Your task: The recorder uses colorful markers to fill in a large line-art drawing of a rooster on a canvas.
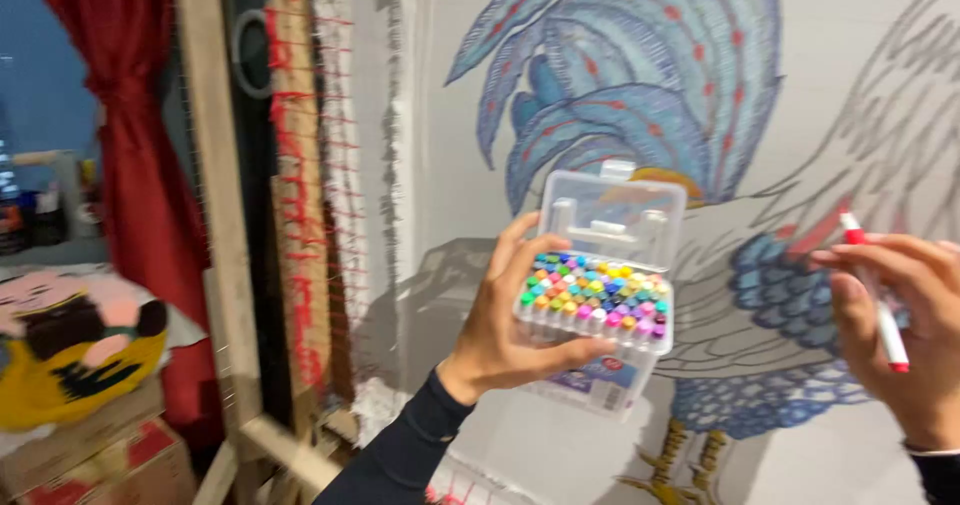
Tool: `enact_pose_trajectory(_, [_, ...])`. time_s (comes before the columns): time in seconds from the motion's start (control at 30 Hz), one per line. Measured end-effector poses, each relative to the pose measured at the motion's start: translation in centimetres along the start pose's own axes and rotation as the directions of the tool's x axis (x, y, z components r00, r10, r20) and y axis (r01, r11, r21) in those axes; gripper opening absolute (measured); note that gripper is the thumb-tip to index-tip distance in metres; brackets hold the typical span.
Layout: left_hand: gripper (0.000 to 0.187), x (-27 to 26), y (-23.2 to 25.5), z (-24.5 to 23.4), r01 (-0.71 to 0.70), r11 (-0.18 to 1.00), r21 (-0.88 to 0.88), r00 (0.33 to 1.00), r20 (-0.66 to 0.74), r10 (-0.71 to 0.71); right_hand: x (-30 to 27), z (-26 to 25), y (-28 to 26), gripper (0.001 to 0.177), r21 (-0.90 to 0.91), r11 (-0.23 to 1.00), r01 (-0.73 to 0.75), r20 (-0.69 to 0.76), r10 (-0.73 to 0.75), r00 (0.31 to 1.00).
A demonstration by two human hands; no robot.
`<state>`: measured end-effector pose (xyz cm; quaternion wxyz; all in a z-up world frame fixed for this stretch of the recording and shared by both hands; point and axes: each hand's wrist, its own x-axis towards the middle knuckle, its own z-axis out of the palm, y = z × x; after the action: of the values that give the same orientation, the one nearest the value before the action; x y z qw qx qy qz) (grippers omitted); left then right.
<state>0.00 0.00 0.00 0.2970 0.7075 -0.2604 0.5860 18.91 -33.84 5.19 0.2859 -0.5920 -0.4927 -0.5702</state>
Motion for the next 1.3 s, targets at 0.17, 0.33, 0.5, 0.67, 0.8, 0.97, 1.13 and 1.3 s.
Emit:
enact_pose_trajectory(0.17, [0.09,0.0,-0.2,0.7,0.061,0.996,-0.065,0.998,0.022,-0.06,-0.6,-0.9,0.1,0.019,-0.317,0.945,0.082,-0.033,-0.098,0.995])
enact_pose_trajectory(0.33, [0.09,0.1,-0.6,1.4,0.084,0.994,-0.063,0.996,0.034,-0.082,-0.2,-3.2,2.7,0.013,-0.358,0.932,0.057,-0.117,-0.106,0.987])
enact_pose_trajectory(0.5, [0.088,0.6,-0.6,2.1,0.094,0.992,-0.087,0.995,0.049,-0.09,2.9,-5.2,2.0,0.02,-0.125,0.992,-0.033,-0.233,0.003,0.972])
enact_pose_trajectory(0.67, [0.088,0.9,-0.4,3.4,0.106,0.991,-0.086,0.994,0.041,-0.103,1.3,-7.3,6.7,0.023,-0.413,0.91,-0.039,-0.213,-0.055,0.975])
enact_pose_trajectory(0.8, [0.088,0.8,-0.4,4.4,0.157,0.979,-0.131,0.987,0.063,-0.149,3.1,-7.8,4.6,0.031,-0.424,0.905,-0.03,-0.198,-0.06,0.978])
enact_pose_trajectory(0.97, [0.087,1.0,-0.4,5.3,0.145,0.977,-0.154,0.989,0.054,-0.139,1.1,-8.4,8.0,0.026,-0.512,0.859,0.019,-0.102,-0.083,0.991])
enact_pose_trajectory(1.13, [0.086,0.8,-0.6,6.1,0.126,0.983,-0.137,0.991,0.061,-0.119,1.1,-8.1,7.2,0.022,-0.478,0.877,0.039,-0.06,-0.076,0.995])
enact_pose_trajectory(1.3, [0.088,0.7,-0.4,6.3,0.154,0.976,-0.155,0.987,0.074,-0.144,1.1,-8.4,7.2,0.021,-0.503,0.863,0.046,-0.041,-0.077,0.996])
